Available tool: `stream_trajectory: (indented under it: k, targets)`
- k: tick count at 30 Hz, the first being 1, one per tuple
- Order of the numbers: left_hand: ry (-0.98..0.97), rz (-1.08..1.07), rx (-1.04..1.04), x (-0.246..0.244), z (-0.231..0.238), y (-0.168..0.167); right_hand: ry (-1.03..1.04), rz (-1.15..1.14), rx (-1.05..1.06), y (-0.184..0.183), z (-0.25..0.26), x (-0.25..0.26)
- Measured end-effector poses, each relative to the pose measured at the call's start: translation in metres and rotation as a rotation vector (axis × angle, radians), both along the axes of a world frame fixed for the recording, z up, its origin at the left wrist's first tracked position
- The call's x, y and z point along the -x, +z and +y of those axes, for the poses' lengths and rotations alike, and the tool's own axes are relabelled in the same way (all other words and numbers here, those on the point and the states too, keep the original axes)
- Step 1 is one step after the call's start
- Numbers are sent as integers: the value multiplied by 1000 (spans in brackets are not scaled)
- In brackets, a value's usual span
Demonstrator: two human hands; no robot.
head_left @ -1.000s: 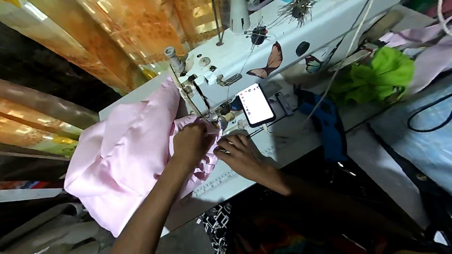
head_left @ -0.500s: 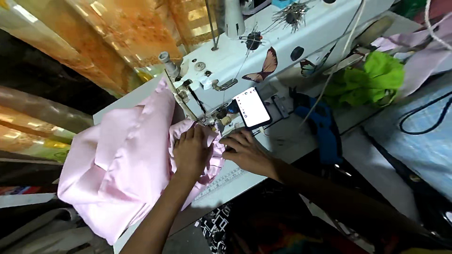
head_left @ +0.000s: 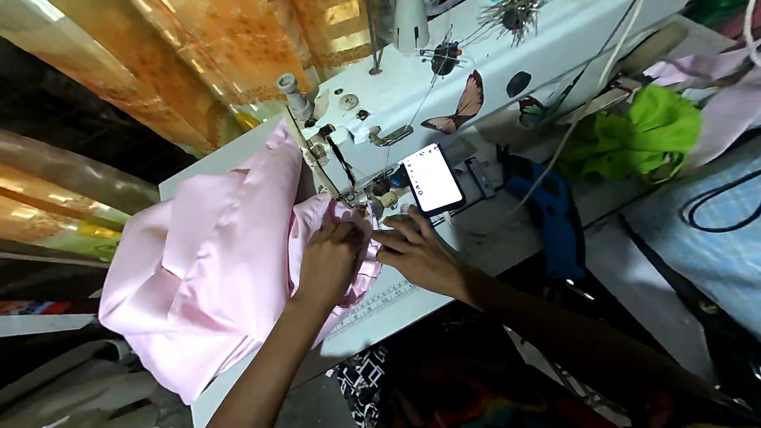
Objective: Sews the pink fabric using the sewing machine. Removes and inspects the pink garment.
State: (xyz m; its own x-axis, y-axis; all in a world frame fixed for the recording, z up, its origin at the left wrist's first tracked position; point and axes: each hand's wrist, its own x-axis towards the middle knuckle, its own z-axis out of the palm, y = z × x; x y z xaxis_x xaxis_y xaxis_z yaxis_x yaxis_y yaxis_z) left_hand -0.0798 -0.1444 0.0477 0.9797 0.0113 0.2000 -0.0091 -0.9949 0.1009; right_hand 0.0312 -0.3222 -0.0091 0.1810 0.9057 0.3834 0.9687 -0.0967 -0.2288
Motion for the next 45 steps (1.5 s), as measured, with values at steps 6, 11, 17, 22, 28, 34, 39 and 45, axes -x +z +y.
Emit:
stream_trajectory:
  k: [6,11,17,22,28,34,39,45]
  targets:
    - [115,-34,199,-5,-7,-5,-19,-4,-50,-6,0,2]
    - [188,29,317,0,-17,-15,-46,-19,-122,-9,-1,3]
    - [218,42,165,10,-29,-19,-68,-13,-120,-10,0,4]
    - [246,-15,232,10,-30,-21,-83,5,-130,-10,0,5]
    - [182,28,185,-3,-10,-11,-76,-6,-160,-13,0,4]
    - [98,-104,192,-10,0,-18,-76,-3,-147,-13,0,5]
    - [217,-150,412,-14,-13,-24,-70,-7,-157,-15,0,5]
    - [160,9,200,0,-20,-25,-67,0,-184,-14,0,4]
